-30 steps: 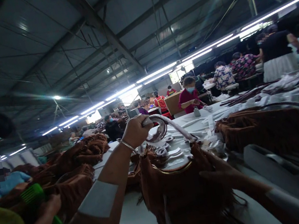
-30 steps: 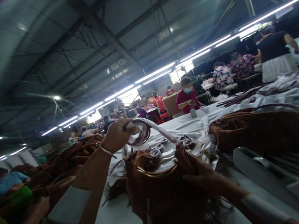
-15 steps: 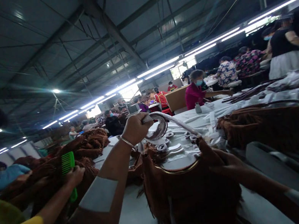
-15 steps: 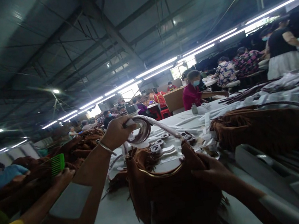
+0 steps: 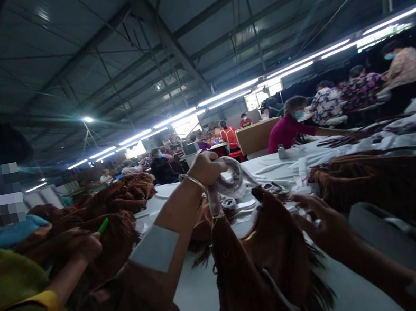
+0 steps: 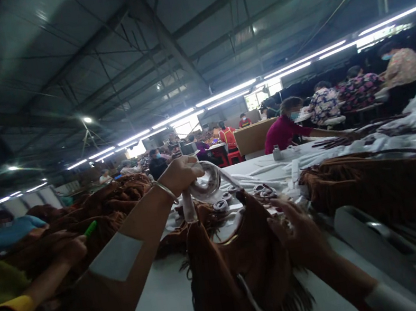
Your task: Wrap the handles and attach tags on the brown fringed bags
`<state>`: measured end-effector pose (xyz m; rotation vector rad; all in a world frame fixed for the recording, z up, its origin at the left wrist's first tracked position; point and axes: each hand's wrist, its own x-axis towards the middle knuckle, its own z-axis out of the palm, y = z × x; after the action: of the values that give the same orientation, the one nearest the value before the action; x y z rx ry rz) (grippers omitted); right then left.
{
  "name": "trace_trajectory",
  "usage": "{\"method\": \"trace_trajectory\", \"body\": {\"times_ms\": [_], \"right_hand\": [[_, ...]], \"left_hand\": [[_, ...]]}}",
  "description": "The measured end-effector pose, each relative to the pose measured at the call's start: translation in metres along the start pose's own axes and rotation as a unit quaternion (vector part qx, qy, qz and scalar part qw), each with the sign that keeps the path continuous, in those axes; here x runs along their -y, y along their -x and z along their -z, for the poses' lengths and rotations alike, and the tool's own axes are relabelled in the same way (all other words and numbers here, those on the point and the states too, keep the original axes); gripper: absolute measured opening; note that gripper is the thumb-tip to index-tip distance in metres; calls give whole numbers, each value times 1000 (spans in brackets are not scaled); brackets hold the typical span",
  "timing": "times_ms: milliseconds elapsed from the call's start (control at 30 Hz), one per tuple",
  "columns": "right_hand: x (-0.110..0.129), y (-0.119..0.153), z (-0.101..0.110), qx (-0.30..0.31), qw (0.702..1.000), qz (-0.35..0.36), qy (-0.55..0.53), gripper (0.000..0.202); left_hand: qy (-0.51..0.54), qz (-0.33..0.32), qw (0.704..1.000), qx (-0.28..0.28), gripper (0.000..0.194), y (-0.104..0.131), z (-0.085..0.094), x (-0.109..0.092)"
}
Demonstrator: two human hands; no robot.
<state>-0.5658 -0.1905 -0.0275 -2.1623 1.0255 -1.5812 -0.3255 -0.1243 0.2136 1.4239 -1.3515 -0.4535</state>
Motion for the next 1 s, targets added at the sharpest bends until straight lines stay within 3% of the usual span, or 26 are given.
{"method": "trace_trajectory", "body": {"times_ms": [167, 300, 433, 667, 833, 1000], "right_hand": [[82, 5, 0, 56, 988, 34, -141, 30], [113, -5, -11, 129, 967, -15, -221, 29], [128, -16, -22, 200, 925, -67, -317, 32], [140, -18, -36, 222, 868, -147, -418, 39], [136, -14, -35, 233, 892, -105, -373, 39], [141, -5, -16, 199, 920, -68, -331, 32]], "left_hand": [[146, 61, 987, 41, 25, 1, -13, -4], [214, 65, 974, 40, 23, 9, -22, 1], [252, 61, 964, 52, 24, 17, -26, 5], [269, 65, 957, 82, 23, 27, -25, 6], [297, 61, 945, 123, 20, 32, -22, 7], [303, 62, 941, 139, 16, 42, -19, 0]]}}
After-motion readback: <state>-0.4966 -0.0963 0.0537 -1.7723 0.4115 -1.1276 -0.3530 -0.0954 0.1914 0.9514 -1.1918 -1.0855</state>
